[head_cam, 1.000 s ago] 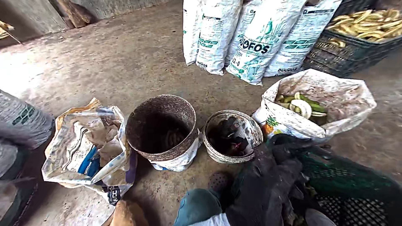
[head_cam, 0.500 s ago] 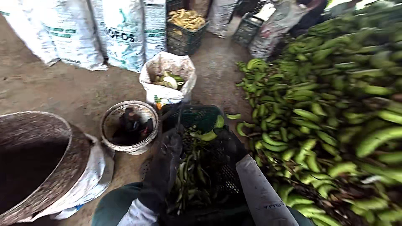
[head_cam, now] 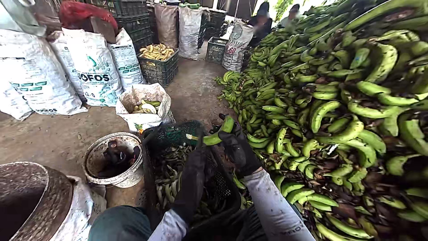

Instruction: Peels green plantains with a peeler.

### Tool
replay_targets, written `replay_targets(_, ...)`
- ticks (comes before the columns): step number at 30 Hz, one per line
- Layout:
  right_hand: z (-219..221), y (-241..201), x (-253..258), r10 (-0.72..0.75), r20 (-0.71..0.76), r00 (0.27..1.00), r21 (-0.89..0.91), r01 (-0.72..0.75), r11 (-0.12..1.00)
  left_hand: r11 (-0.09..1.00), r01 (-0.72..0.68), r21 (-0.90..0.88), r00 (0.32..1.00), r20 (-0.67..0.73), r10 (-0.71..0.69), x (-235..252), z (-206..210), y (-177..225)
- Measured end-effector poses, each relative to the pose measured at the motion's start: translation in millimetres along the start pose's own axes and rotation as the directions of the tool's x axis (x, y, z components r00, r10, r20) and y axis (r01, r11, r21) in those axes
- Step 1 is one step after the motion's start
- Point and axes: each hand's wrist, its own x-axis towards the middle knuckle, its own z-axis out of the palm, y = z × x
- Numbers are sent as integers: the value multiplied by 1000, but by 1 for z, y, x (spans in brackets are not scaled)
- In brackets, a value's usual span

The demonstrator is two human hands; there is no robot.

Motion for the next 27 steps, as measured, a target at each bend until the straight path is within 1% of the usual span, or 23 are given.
replay_targets(1,-3,-2,-3,5,15,1000,57,-6,998,981,179,71,983,30,-181,-2,-9,-21)
replay_targets(2,-6,-5,-3,14,42,999,116,-19,993,939,315,140,944,56,-325,-5,-18,-39)
replay_targets(3,-11,-7,-1,18,71,997,174,-30,984,902,395,173,910,63,-410,-7,-24,-51)
replay_targets(4,-15,-8,2,24,90,996,235,-44,971,886,428,180,893,64,-445,-7,-27,-55)
replay_targets(5,-19,-6,3,33,95,995,277,-59,959,890,419,177,898,60,-435,-8,-27,-54)
replay_targets(6,-22,-3,1,62,79,995,310,-83,947,912,368,180,922,54,-383,-8,-26,-48)
replay_targets(7,-24,1,0,98,61,993,332,-112,936,932,292,214,950,52,-309,-6,-24,-37)
replay_targets(8,-23,5,0,128,39,991,330,-134,935,933,208,293,971,52,-233,-1,-22,-22)
replay_targets(9,-20,10,2,151,15,988,330,-148,933,904,144,404,981,59,-183,3,-22,-4)
replay_targets(11,-12,20,0,170,-12,985,319,-158,934,765,54,642,983,101,-155,7,-21,29)
replay_targets(13,-4,31,-3,173,-30,985,358,-151,922,651,-50,758,978,168,-121,8,-23,39)
replay_targets(15,4,40,-4,145,-42,989,391,-117,913,591,-120,798,972,215,-93,9,-27,39)
replay_targets(17,10,47,-6,129,-38,991,406,-102,908,580,-118,806,971,215,-101,11,-33,33)
replay_targets(19,20,53,-11,185,-42,982,464,-145,874,565,-111,818,973,206,-107,15,-40,25)
replay_targets(20,24,55,-15,220,-29,975,504,-175,846,540,-120,833,976,199,-90,18,-45,20)
replay_targets(21,28,59,-19,250,0,968,534,-212,818,496,-135,858,980,189,-60,21,-50,15)
replay_targets(23,34,67,-27,325,100,940,594,-319,738,370,-150,917,988,150,29,28,-61,7)
replay_targets(24,37,68,-32,373,137,918,595,-377,710,305,-138,942,990,119,81,31,-67,4)
replay_targets(25,40,69,-37,417,172,892,595,-432,678,265,-93,960,992,66,108,35,-72,4)
replay_targets(26,43,68,-41,453,191,871,580,-473,663,254,-32,967,993,3,116,39,-76,7)
replay_targets(27,45,67,-43,475,196,858,544,-498,675,272,25,962,989,-64,136,43,-79,10)
